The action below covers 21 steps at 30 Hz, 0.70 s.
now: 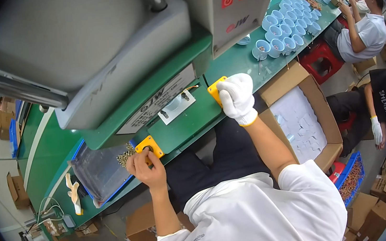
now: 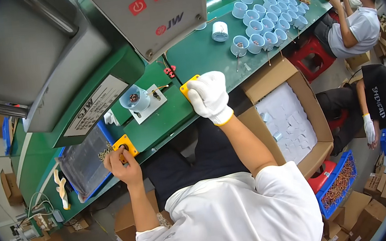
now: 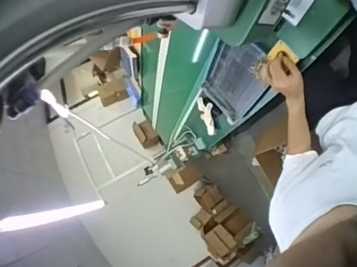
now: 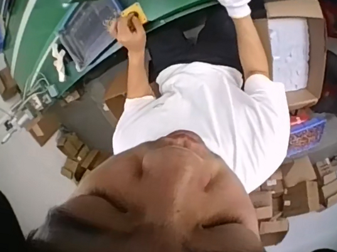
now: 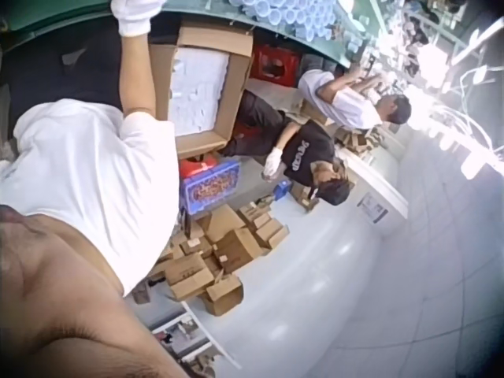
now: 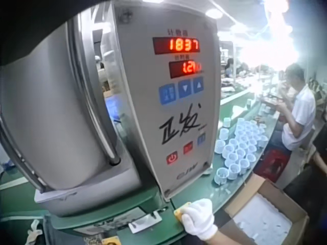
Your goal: Assembling small electronic components using a manual press machine on a production line.
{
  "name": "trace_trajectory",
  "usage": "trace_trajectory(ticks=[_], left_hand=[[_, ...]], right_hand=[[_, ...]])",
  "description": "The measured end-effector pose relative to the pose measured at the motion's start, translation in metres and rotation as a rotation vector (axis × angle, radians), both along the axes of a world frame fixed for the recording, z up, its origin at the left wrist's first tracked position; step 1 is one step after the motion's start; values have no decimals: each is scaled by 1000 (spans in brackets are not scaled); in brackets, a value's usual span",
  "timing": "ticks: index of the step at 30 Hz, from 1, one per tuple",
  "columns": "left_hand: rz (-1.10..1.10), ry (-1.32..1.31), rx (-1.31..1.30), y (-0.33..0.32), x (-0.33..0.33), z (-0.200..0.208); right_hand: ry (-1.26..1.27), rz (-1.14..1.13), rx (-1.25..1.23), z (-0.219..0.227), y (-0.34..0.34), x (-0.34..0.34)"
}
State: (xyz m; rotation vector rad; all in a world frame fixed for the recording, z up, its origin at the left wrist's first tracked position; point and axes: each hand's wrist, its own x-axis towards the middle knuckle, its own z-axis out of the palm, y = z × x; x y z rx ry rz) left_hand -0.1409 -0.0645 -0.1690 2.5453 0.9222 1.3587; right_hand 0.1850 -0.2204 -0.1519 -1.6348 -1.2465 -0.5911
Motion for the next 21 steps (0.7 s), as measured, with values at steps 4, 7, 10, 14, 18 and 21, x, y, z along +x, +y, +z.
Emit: trace_trajectory(ticks=[4, 7, 10, 14, 18, 21], left_hand=[[-32, -21, -116, 17, 17, 20], [-74, -131, -305, 22, 26, 43], [-104, -212, -416, 23, 48, 44], [-145, 217, -281, 23, 58, 49], [-140, 168, -299, 25, 58, 47], [-176, 179, -374, 25, 56, 48]], right_hand=[[182, 84, 268, -15, 0, 5], [397, 90, 205, -29, -7, 10], [455, 80, 70, -27, -8, 11], [460, 68, 51, -28, -8, 9], [437, 84, 59, -29, -8, 10], [454, 78, 71, -32, -8, 10]])
